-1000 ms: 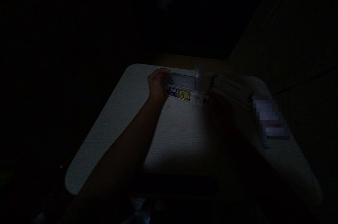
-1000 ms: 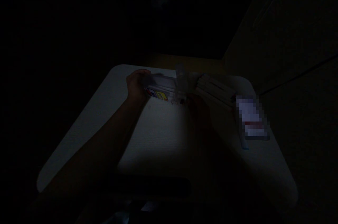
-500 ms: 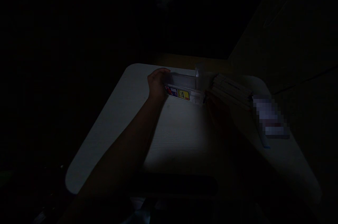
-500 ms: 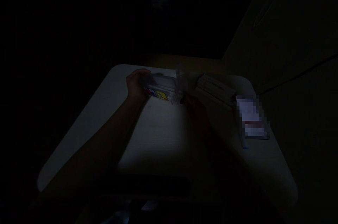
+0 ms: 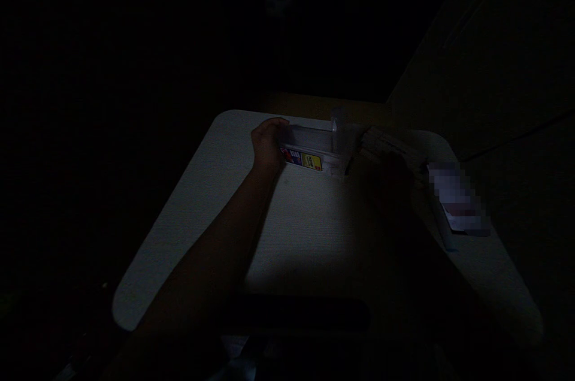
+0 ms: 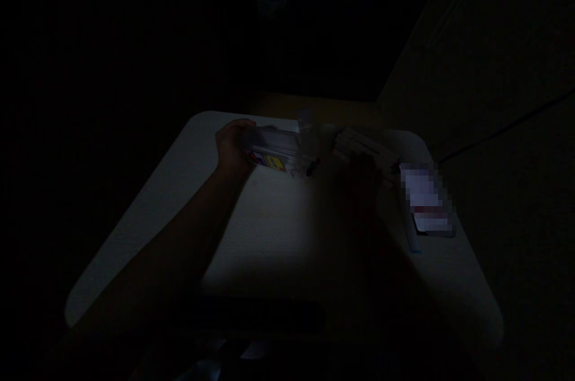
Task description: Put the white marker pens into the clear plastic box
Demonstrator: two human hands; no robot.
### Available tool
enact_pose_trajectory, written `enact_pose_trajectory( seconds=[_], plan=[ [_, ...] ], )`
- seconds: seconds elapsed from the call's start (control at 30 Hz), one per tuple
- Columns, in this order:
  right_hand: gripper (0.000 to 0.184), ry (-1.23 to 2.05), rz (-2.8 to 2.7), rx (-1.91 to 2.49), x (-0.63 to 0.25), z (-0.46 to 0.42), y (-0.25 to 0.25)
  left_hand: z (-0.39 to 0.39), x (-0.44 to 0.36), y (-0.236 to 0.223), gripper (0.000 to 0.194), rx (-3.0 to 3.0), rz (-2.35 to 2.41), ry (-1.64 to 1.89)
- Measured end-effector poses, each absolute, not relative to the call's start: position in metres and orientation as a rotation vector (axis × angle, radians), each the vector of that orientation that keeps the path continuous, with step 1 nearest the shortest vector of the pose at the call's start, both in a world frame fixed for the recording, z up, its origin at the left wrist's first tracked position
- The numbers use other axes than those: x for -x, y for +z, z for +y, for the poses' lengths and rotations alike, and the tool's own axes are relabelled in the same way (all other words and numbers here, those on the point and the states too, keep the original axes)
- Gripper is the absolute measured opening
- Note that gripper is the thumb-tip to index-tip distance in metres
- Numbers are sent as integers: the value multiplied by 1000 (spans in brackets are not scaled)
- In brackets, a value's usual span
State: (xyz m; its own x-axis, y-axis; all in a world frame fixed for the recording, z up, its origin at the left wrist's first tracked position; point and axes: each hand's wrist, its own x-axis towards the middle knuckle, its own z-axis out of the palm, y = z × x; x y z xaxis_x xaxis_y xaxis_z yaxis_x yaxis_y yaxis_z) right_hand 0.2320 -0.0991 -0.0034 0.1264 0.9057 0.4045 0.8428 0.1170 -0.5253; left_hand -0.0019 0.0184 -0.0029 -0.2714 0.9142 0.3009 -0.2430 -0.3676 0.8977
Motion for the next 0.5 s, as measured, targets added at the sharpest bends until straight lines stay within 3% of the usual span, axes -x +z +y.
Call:
enact_pose_trajectory(
  seconds=[0.5],
  plan=[
    [42, 59, -1711, 1720, -232, -94, -14, 15, 1, 2, 20, -1126, 991, 1771]
  ],
)
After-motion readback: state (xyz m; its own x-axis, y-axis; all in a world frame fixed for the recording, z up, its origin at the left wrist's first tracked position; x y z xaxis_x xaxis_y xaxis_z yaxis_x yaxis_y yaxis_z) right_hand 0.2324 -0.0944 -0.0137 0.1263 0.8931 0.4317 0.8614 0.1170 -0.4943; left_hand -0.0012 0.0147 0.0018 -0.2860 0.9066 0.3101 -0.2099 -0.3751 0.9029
